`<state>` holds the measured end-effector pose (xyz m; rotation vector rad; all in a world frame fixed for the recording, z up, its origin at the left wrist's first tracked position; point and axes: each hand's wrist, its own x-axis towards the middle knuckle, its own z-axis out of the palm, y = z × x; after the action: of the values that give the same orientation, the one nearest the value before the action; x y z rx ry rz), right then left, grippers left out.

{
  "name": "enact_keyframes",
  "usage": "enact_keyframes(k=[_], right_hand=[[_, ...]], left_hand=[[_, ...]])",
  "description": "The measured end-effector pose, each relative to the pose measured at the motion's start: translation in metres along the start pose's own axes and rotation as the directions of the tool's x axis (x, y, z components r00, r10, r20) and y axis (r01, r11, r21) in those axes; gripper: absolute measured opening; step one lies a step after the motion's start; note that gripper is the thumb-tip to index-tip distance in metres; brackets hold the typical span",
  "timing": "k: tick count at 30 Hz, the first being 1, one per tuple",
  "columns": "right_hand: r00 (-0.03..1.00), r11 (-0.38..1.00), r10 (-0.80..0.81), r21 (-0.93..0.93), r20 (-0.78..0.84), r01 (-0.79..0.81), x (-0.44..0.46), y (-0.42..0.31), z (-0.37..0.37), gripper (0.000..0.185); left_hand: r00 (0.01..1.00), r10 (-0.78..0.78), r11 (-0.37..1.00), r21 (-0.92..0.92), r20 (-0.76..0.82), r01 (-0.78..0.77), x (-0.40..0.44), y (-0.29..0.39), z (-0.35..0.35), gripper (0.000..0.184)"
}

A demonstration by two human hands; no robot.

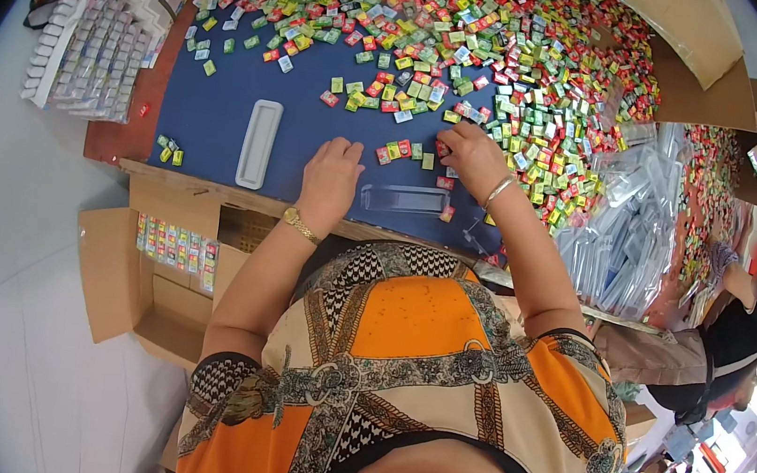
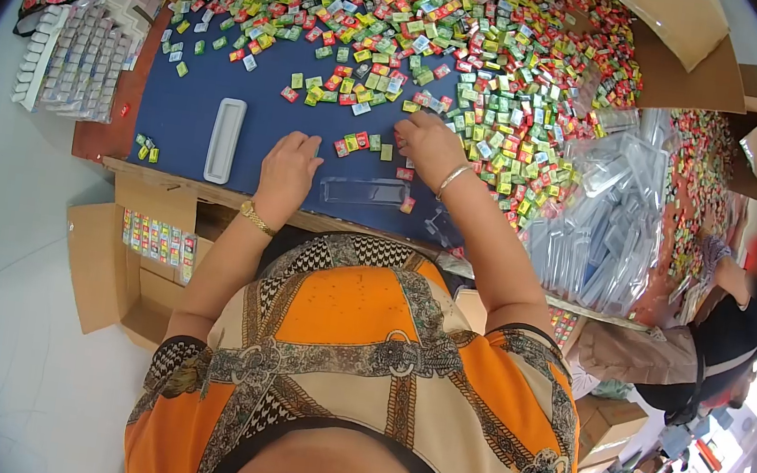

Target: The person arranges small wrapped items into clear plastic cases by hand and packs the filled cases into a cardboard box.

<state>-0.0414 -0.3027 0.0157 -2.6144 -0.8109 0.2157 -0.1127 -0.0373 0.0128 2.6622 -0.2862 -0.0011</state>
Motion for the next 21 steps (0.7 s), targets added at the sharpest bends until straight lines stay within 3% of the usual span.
enact_keyframes(k=[3,4,7,8,11,15,21], right_hand=[[1.000,1.000,0.000,-0.022,-0.016,0.000,-0.005,-0.004,0.001,0.031],[1.000,0.999,0.025,-0.026,0.006,-0.025,-0.007,-0.006,0.001,0.032],[0.996,0.997,0.074,-0.040,0.049,-0.072,-0.011,-0.014,0.000,0.034],[0.998,0.997,0.060,-0.039,0.025,-0.059,-0.012,-0.017,0.000,0.032],[0.999,0.999,0.031,-0.034,-0.022,-0.031,-0.013,-0.023,0.002,0.030],[0.999,0.997,-0.004,-0.081,-0.053,-0.001,-0.010,-0.023,0.007,0.030],[0.996,0.996,0.028,-0.082,-0.089,-0.036,-0.005,-0.013,0.009,0.036]], left_hand=[[0.999,-0.023,0.975,-0.221,-0.029,0.016,0.003,-0.003,0.000,0.038],[0.999,-0.023,0.975,-0.220,-0.027,0.016,0.002,-0.003,0.001,0.038],[0.991,0.032,0.987,-0.150,-0.133,-0.052,0.000,-0.004,0.004,0.040],[0.991,0.032,0.987,-0.153,-0.131,-0.053,0.001,-0.003,0.004,0.040],[0.984,0.093,0.993,0.080,-0.150,-0.081,-0.002,-0.001,0.000,0.044],[0.993,0.049,0.986,0.162,-0.111,-0.031,-0.008,-0.001,-0.005,0.045],[0.981,0.130,0.991,0.047,-0.142,-0.125,-0.004,-0.005,0.010,0.050]])
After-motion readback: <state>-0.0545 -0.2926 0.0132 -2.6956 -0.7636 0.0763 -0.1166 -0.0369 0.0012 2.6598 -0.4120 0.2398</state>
